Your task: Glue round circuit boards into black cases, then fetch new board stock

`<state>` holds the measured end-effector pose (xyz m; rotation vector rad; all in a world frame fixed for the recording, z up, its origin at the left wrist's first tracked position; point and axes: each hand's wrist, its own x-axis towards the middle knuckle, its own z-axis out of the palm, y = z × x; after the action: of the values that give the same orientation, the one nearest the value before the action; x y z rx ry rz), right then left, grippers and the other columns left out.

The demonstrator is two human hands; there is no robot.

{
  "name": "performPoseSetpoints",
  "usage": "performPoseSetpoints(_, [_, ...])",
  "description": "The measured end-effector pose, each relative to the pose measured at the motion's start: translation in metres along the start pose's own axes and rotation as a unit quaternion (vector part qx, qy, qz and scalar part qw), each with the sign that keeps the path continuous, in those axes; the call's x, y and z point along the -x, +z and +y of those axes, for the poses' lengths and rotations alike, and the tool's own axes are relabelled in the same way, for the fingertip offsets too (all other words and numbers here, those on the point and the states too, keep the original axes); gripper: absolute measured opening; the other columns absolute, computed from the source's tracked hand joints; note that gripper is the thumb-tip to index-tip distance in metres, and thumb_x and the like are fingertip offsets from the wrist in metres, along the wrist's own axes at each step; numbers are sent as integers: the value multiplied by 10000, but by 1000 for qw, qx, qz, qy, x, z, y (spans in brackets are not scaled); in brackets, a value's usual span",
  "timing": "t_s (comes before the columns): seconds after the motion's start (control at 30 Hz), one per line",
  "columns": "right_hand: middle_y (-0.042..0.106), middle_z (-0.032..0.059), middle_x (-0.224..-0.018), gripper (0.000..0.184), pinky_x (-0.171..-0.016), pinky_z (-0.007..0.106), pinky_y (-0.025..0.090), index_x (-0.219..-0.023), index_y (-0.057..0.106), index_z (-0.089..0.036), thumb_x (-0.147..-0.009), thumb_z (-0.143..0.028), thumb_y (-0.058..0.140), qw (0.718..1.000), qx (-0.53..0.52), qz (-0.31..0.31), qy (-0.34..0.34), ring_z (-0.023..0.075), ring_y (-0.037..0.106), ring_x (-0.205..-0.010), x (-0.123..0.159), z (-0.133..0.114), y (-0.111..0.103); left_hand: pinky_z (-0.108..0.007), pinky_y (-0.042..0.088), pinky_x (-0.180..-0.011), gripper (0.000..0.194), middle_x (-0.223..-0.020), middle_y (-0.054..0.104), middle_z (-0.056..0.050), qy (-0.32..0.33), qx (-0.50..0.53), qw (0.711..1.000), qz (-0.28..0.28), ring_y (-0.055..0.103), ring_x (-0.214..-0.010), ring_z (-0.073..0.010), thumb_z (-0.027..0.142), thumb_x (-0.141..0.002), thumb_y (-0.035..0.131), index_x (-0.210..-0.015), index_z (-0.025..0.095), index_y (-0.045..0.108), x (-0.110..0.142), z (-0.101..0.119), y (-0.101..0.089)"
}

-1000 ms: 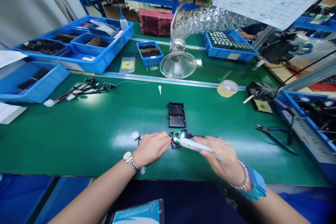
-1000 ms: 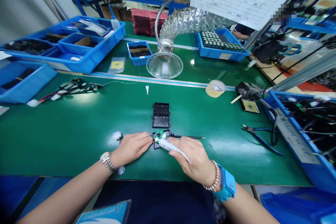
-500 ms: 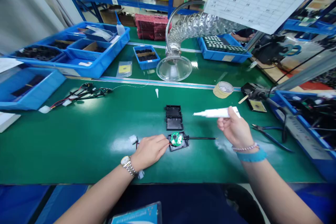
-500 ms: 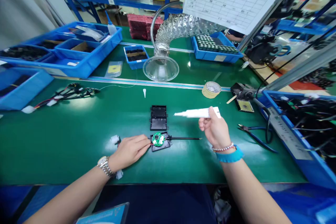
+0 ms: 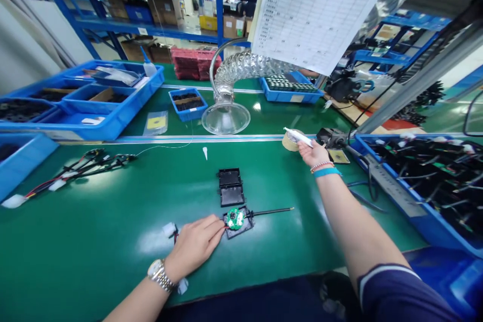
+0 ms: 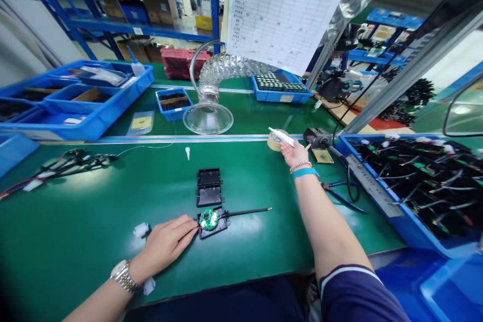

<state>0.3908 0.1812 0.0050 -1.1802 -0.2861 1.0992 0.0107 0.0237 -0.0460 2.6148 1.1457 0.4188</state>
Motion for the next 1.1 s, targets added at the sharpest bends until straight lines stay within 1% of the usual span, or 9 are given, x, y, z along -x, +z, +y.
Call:
performPoseSetpoints(0.13, [587,26,-638,206,-476,213,493,-835,538,-128,-883,-303,441,994,81,-74,21,111,567,-556,46,26,-4,-235,412,-638,229,-845,608,-8,-7,3,1000,-7,577,-753,-131,272,-908,348,-917,220,572,-1,0,0])
performPoseSetpoints(0.2, [621,39,-707,152,-549,254,499,-799,590,-132,-751,-268,639,967,181,-178,3,135,577,-624,85,47,-10,-238,414,-642,232,-861,611,-11,-10,8,1000,-12,578,-759,-132,274,-907,350,-931,219,573,-1,1,-1])
performPoseSetpoints(0.27, [641,51,-827,179,-733,316,485,-834,637,-155,-707,-271,685,831,394,-377,-112,161,574,-779,123,70,-17,-243,419,-658,231,-879,613,-14,-15,22,1000,-17,578,-767,-134,275,-904,355,-945,216,575,-1,1,-2])
performPoseSetpoints(0.33, [632,61,-874,170,-822,362,438,-883,654,-175,-754,-285,640,685,514,-459,-237,182,542,-867,151,89,-22,-249,426,-683,220,-921,612,-21,-23,50,998,-21,577,-793,-138,287,-895,381,-977,214,572,0,2,-6])
performPoseSetpoints(0.4, [624,65,-842,146,-809,359,431,-877,653,-175,-817,-273,563,631,545,-456,-311,181,529,-860,164,99,-24,-255,429,-709,219,-950,607,-28,-33,91,995,-25,571,-813,-139,294,-889,401,-993,213,575,1,5,-12])
performPoseSetpoints(0.6, [632,47,-834,150,-723,265,463,-874,605,-172,-874,-242,472,654,494,-458,-344,132,565,-783,168,86,-13,-242,429,-741,215,-883,594,-38,-49,224,973,32,547,-817,-124,238,-891,413,-925,190,620,-5,11,-38])
performPoseSetpoints(0.7, [640,47,-828,161,-705,254,463,-891,604,-175,-881,-242,458,637,486,-452,-392,129,574,-772,168,79,-12,-226,433,-719,239,-918,583,-36,-21,224,974,33,545,-822,-114,206,-884,426,-1029,218,615,-11,7,-45])
performPoseSetpoints(0.97, [593,48,-756,224,-600,271,362,-902,607,-162,-886,-149,384,421,599,-389,-559,139,484,-677,180,80,-24,-249,405,-593,429,-1020,584,-1,79,-71,994,-9,479,-791,-153,85,-853,354,-1072,356,604,-22,-3,-26])
performPoseSetpoints(1.1, [578,52,-745,241,-593,289,323,-909,602,-153,-880,-132,363,383,627,-376,-565,147,442,-655,188,84,-26,-241,354,-515,432,-1049,566,-3,84,-153,984,-44,441,-793,-170,78,-846,349,-1086,352,582,-28,2,-23])
